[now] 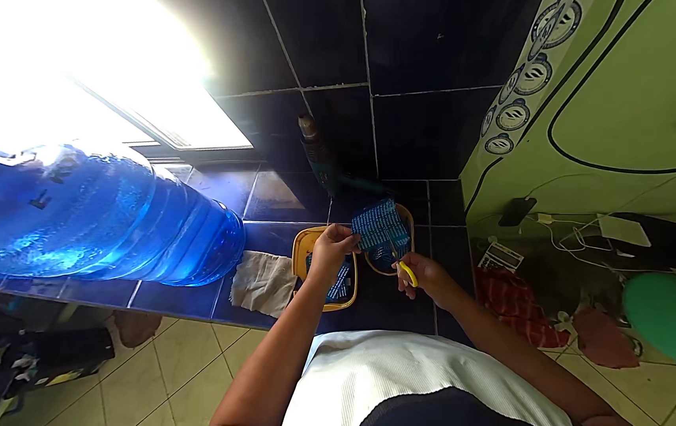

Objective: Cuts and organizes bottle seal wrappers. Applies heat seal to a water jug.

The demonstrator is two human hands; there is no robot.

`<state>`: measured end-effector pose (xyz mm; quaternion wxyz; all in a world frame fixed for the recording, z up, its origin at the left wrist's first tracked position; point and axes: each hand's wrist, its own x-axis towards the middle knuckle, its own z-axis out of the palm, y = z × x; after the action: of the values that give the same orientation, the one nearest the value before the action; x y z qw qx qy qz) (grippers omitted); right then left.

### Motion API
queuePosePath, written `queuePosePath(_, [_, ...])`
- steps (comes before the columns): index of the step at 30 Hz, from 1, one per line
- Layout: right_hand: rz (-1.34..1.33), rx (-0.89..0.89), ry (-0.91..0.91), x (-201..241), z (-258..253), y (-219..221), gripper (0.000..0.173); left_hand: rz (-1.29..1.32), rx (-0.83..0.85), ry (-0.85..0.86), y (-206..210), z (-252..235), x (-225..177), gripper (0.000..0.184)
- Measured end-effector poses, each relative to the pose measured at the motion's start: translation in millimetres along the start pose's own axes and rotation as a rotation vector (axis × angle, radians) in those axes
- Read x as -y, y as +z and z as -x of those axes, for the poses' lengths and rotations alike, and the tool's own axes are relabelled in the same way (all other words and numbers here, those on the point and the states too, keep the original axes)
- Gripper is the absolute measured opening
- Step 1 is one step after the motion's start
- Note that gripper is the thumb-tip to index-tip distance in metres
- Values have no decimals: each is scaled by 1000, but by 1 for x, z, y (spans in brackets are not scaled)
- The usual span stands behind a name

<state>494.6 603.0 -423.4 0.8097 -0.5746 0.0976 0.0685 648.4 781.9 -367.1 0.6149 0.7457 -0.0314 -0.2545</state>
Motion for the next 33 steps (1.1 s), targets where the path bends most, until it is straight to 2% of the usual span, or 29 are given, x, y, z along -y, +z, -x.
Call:
queuePosePath(10, [22, -40, -8, 1, 1, 1, 17, 40, -18, -36, -1, 1, 2, 11])
queuePosePath(17, [-65, -40, -40, 2, -2, 4, 14, 51, 74, -93, 5, 8, -1, 11])
queuePosePath(26, [-13, -70, -28, 5, -1, 4, 15, 75, 62, -119, 3, 9, -1, 10])
queuePosePath(33, [-51, -79, -35, 9, -7, 4, 14, 19, 131, -100, 3, 13, -3, 11])
